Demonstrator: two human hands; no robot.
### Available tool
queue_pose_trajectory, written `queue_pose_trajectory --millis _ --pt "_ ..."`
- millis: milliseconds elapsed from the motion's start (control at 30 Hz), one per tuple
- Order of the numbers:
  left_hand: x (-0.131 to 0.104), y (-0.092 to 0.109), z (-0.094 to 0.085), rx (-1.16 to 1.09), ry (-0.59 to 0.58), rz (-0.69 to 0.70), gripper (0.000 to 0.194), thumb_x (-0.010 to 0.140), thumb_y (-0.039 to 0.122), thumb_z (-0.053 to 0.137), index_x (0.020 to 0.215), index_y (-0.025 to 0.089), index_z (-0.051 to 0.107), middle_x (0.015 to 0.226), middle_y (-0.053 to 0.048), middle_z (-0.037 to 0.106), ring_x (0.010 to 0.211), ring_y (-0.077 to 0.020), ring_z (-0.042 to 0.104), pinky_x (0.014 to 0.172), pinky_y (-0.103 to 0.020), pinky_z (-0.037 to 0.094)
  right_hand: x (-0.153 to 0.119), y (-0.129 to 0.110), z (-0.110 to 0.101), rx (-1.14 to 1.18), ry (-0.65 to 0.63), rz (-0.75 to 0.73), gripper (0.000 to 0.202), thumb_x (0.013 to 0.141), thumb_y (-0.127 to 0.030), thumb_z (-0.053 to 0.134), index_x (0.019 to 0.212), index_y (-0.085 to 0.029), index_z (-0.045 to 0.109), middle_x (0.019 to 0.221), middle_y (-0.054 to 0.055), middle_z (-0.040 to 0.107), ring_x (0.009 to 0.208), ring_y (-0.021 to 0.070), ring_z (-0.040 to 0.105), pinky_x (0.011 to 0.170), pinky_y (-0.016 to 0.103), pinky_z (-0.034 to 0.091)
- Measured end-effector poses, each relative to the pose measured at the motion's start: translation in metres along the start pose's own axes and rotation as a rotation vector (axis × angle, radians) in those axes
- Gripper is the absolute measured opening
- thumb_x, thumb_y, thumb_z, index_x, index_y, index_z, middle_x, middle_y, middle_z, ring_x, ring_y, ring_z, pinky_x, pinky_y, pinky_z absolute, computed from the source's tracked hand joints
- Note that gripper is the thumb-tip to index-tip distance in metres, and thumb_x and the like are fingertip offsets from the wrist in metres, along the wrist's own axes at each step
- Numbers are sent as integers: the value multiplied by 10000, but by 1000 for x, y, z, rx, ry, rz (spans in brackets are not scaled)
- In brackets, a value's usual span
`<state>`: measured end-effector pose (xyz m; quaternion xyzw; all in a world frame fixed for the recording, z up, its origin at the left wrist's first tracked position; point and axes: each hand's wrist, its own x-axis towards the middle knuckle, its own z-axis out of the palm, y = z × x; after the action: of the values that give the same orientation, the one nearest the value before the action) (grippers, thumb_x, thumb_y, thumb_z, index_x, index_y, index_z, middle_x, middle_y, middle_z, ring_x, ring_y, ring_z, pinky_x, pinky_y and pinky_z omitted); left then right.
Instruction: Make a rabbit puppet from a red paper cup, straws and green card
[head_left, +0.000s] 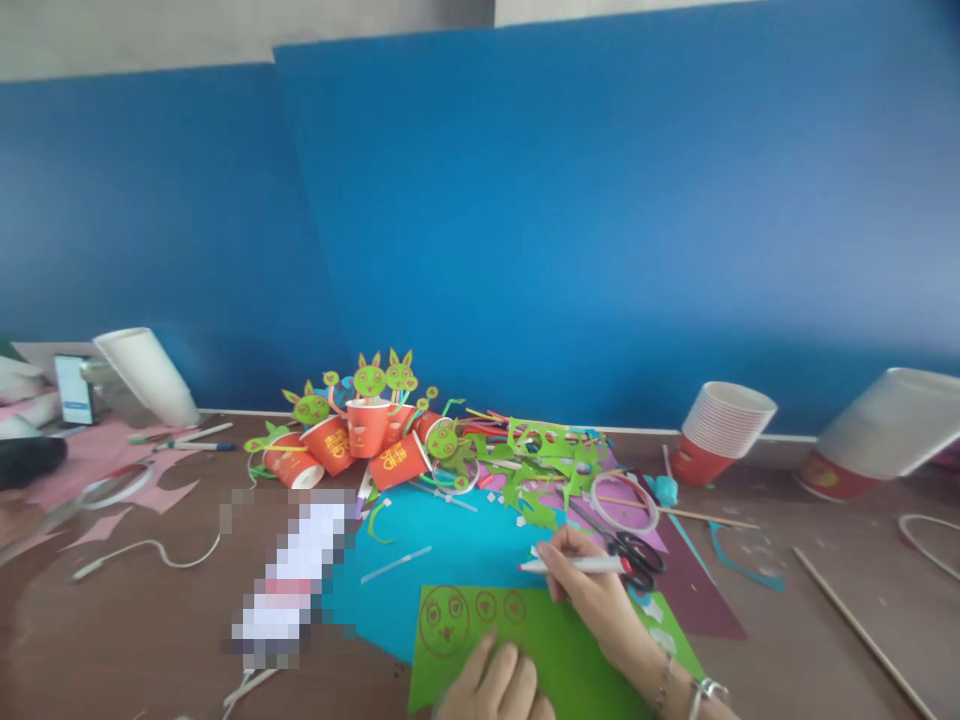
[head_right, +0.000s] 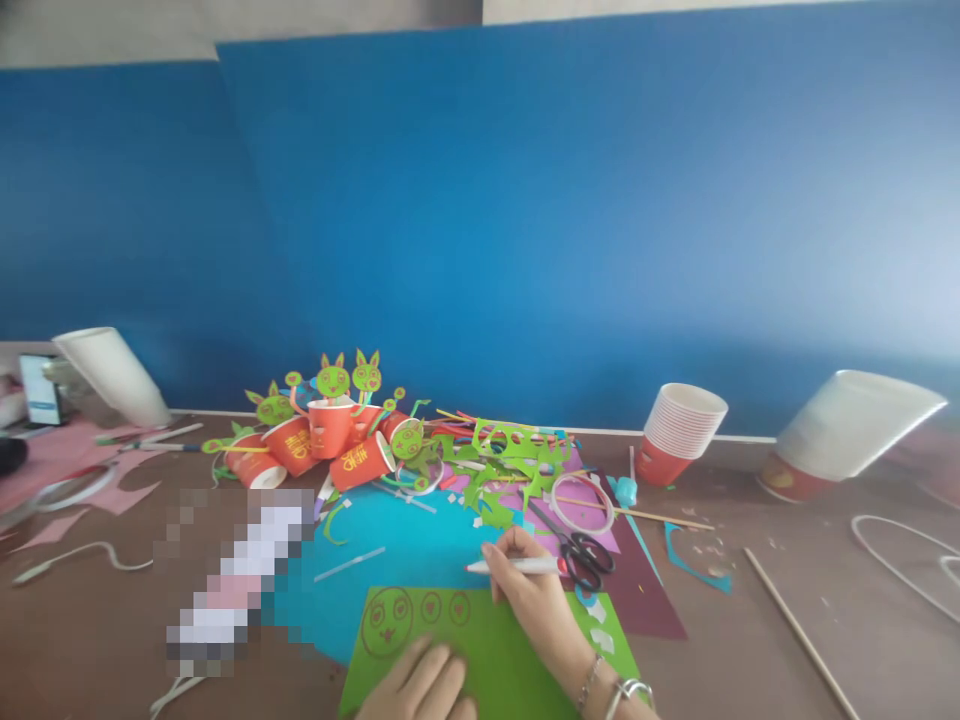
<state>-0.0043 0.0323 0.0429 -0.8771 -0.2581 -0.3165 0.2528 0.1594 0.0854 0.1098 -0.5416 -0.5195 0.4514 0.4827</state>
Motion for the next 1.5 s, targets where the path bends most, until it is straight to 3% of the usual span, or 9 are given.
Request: queue_pose_trajectory --millis 233,333,433,567,767,933,1133,1300,1500 --pt "41 -75 -100 -462 -652 -466 388 749 314 700 1101 230 560 1057 -46 639 972 -237 593 830 -339 487 -4 -16 -3 -23 67 -52 271 701 -426 677 609 -199 560 535 -21 544 512 134 449 489 247 335" --pt "29 -85 -108 -537 -803 -658 424 712 316 733 1096 228 578 1098 -49 626 1030 -240 585 870 -325 477 -6 -17 -5 -28 109 -67 258 703 -445 665 692 -189 632 634 12 601 592 169 505 518 261 369" --pt "11 -79 -98 -601 -907 -633 565 671 506 761 1112 193 597 1082 -81 638 1011 -266 602 868 -338 483 -9 -16 -8 16 151 -82 333 774 -504 596 841 -186 669 726 37 641 663 195 548 561 273 403" --pt "3 -68 -85 -544 -920 -488 452 841 566 562 1088 194 632 1053 -106 656 1002 -264 621 869 -345 482 -11 -15 -13 44 298 -116 361 838 -510 499 933 -200 656 683 6 584 611 174 490 550 270 399" --pt "19 -83 -87 -479 -742 -488 604 690 397 750 1237 243 544 1193 -95 634 1075 -286 593 917 -377 485 -6 -16 -17 99 541 -84 222 826 -440 489 765 -232 540 636 -30 484 556 159 438 513 270 384" --pt "44 -110 -85 -313 -698 -644 639 699 62 586 1314 207 492 1237 -117 600 1160 -277 544 979 -424 449 -8 -17 -14 115 468 -157 249 814 -476 574 841 -230 557 749 8 564 677 192 529 594 290 435" --pt "97 -128 -35 -154 -521 -578 378 849 191 514 1222 159 568 1325 -153 497 1267 -310 415 1041 -469 362 -14 -19 -14 52 363 -156 381 852 -579 494 785 -222 611 712 33 589 694 219 542 628 316 430" --pt "126 -132 15 -140 -527 -562 163 813 152 537 867 103 683 1031 -171 610 1096 -340 505 949 -495 399 -14 -23 -17 23 334 -130 480 867 -634 419 615 -248 549 559 8 485 538 195 469 534 320 394" --pt "116 -128 22 -222 -449 -556 137 821 121 530 849 136 663 1038 -128 618 1072 -294 526 933 -452 416 -11 -28 -19 53 346 -111 515 802 -705 461 588 -246 557 523 28 530 532 204 506 527 313 439"
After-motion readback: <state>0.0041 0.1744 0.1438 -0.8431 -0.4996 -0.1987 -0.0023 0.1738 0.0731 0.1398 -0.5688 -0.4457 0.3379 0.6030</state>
